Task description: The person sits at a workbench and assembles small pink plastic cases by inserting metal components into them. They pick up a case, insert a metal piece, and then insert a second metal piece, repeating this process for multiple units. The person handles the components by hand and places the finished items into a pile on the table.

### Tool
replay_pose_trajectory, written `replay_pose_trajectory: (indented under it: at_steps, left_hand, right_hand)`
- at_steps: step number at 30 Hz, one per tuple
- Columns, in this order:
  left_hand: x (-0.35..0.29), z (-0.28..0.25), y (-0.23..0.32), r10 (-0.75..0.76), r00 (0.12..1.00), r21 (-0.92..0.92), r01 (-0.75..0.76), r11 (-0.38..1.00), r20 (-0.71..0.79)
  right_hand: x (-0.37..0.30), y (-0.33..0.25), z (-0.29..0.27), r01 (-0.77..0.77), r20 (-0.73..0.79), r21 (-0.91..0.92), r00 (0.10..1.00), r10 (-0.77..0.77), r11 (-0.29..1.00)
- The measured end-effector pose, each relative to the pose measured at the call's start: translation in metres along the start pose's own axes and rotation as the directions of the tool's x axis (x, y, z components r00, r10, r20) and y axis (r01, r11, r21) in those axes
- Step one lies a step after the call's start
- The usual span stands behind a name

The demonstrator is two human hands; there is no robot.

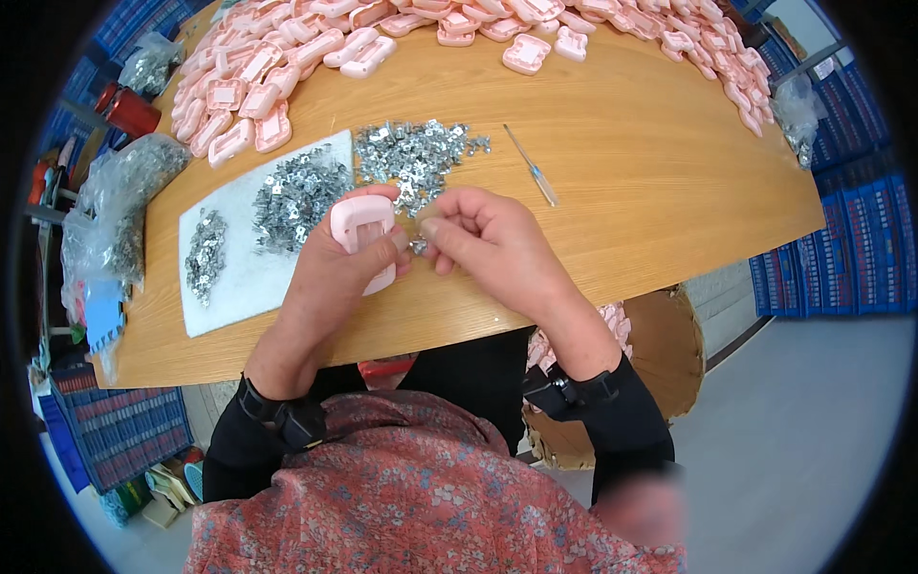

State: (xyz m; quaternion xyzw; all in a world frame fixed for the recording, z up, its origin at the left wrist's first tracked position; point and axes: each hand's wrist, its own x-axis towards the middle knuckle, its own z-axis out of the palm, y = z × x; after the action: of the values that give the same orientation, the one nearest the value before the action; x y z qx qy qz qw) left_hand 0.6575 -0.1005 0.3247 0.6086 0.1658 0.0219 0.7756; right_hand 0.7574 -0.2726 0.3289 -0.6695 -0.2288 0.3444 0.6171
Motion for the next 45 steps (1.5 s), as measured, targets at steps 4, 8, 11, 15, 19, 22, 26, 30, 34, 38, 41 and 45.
replay_pose_trajectory:
  at_steps: [4,8,11,15,19,22,26,30,34,38,41,45]
  left_hand:
    - [0.0,-0.002,0.0,-0.04,0.997,-0.157,0.029,0.987,-0.066]
    - [-0.004,-0.002,-0.002,-0.035,0.999,-0.154,0.029,0.988,-0.036]
    - [-0.007,-0.003,-0.005,-0.043,0.999,-0.139,0.046,0.989,0.024]
    - [-0.011,-0.005,-0.005,-0.042,0.998,-0.173,0.049,0.984,0.044]
    - [-0.01,-0.013,-0.007,-0.036,0.999,-0.273,0.037,0.961,0.01]
    - [-0.012,-0.018,-0.009,-0.039,0.999,-0.308,0.04,0.95,0.012]
    - [-0.015,-0.028,-0.006,-0.116,0.992,-0.366,0.124,0.922,0.045]
    - [-0.022,-0.046,-0.005,-0.147,0.979,-0.517,0.198,0.833,0.138]
    - [-0.028,-0.067,-0.003,-0.146,0.958,-0.641,0.275,0.716,0.248]
    - [-0.034,-0.085,-0.003,0.027,0.995,-0.645,0.044,0.763,0.099]
    - [-0.038,-0.086,0.011,0.155,0.985,-0.537,-0.172,0.826,-0.077]
    - [-0.042,-0.083,0.009,0.268,0.954,-0.442,-0.299,0.846,-0.133]
  right_hand:
    - [-0.006,0.01,0.012,0.05,-0.079,0.133,0.996,-0.04,0.99]
    - [-0.003,0.009,0.018,0.04,-0.073,0.153,0.997,-0.029,0.987]
    - [0.001,0.007,0.016,0.023,-0.038,0.143,0.999,-0.018,0.989]
    - [0.003,0.0,0.019,-0.043,-0.006,0.08,0.999,0.044,0.996]
    - [0.0,-0.002,0.028,0.008,-0.003,0.079,1.0,-0.008,0.997]
    - [-0.001,-0.002,0.037,0.007,-0.005,0.045,1.0,-0.007,0.999]
    - [0.003,-0.002,0.046,-0.008,-0.01,0.105,1.0,0.009,0.994]
    - [0.008,-0.005,0.059,0.053,-0.035,0.002,0.998,-0.053,0.999]
    - [0.013,-0.012,0.076,0.05,-0.012,-0.108,0.999,-0.051,0.993]
    - [0.013,-0.007,0.09,0.175,-0.061,-0.01,0.983,-0.176,0.984]
    - [0.007,-0.018,0.101,-0.035,0.001,0.147,0.999,0.036,0.989]
    - [0.008,-0.011,0.122,-0.212,0.201,0.406,0.97,0.139,0.889]
